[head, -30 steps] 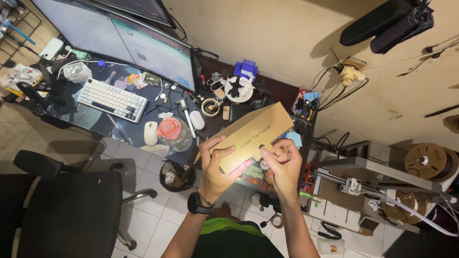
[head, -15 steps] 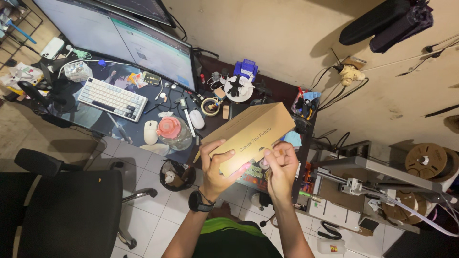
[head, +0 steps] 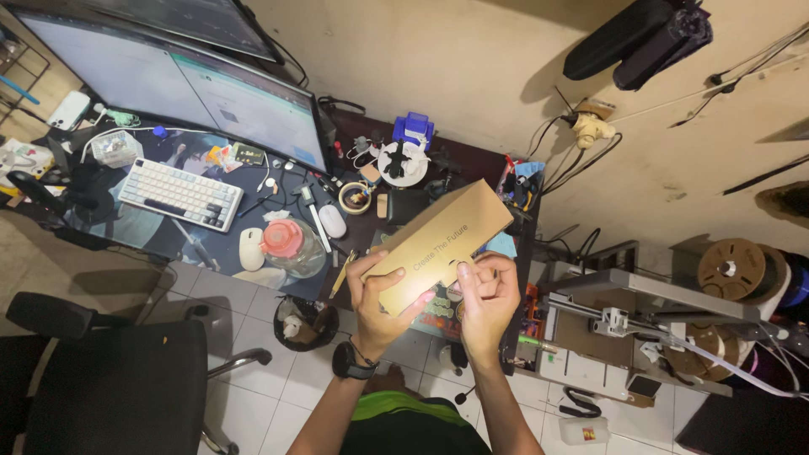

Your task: The person flattens empty cardboard boxes by hand at a desk, opening the flaps, pressing the boxes flat, and stacking the flattened cardboard pieces on the desk and floor.

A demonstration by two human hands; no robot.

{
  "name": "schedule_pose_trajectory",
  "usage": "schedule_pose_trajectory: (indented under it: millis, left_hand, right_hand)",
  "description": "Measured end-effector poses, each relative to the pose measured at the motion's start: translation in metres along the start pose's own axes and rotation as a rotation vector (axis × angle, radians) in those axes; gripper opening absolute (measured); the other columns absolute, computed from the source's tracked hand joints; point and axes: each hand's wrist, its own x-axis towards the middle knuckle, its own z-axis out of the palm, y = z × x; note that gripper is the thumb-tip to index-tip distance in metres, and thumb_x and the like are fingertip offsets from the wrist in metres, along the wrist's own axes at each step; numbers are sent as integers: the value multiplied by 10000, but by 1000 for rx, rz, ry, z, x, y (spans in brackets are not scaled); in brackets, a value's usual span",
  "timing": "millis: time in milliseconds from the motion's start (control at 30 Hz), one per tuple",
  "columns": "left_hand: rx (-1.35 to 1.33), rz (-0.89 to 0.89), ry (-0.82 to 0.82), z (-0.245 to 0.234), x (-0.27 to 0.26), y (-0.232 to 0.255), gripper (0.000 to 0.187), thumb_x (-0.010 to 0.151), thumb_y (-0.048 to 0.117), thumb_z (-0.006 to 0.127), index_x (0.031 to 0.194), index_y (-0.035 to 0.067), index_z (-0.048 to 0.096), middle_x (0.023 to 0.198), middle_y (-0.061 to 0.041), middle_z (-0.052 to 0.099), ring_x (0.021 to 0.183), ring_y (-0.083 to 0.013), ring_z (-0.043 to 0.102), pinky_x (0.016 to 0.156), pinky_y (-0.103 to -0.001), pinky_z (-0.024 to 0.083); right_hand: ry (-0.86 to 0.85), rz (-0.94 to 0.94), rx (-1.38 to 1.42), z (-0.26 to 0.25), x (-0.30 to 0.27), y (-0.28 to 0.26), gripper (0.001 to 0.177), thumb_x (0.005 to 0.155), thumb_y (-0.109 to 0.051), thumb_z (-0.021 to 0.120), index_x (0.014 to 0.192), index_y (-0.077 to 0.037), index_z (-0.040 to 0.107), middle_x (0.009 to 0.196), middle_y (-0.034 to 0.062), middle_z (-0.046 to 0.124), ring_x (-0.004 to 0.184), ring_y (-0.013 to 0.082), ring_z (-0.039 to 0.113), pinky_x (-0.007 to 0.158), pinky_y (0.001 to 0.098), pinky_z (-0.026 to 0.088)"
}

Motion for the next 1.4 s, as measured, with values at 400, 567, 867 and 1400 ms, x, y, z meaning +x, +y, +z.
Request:
schedule_pose_trajectory:
  millis: [400,567,867,1400]
  left_hand:
    - [-228,-369,-82,-16,29,7,354,798,86,824,1060,13,597,1159,-149,601,1125,-280,617,999,-384,479]
    - [-202,-432,-67,-16,32,12,343,803,101,828,1049,14,605,1133,-136,615,1079,-265,633,965,-370,489]
    - [-58,-437,1,-12,34,17,382,786,111,850,1059,14,600,1140,-138,604,1074,-287,640,944,-387,497]
    - [43,-184,27,-18,32,6,555,689,127,941,1117,20,605,1266,-232,554,1140,-360,626,949,-421,545]
  right_hand:
    - [-536,-766,-963,-18,55,-62,266,721,-137,848,964,-73,761,1123,79,714,1130,342,601,987,492,435]
    - [-642,-755,-915,-16,59,-56,255,790,-125,828,1007,-58,710,1147,71,714,1222,271,643,1118,528,425]
    - [-506,-733,-996,-13,47,-39,316,763,-69,830,1058,-39,724,1067,94,695,988,327,651,888,424,489]
    - [-496,311,-103,-48,59,17,103,963,-44,615,986,31,680,1073,100,690,815,139,676,665,285,578]
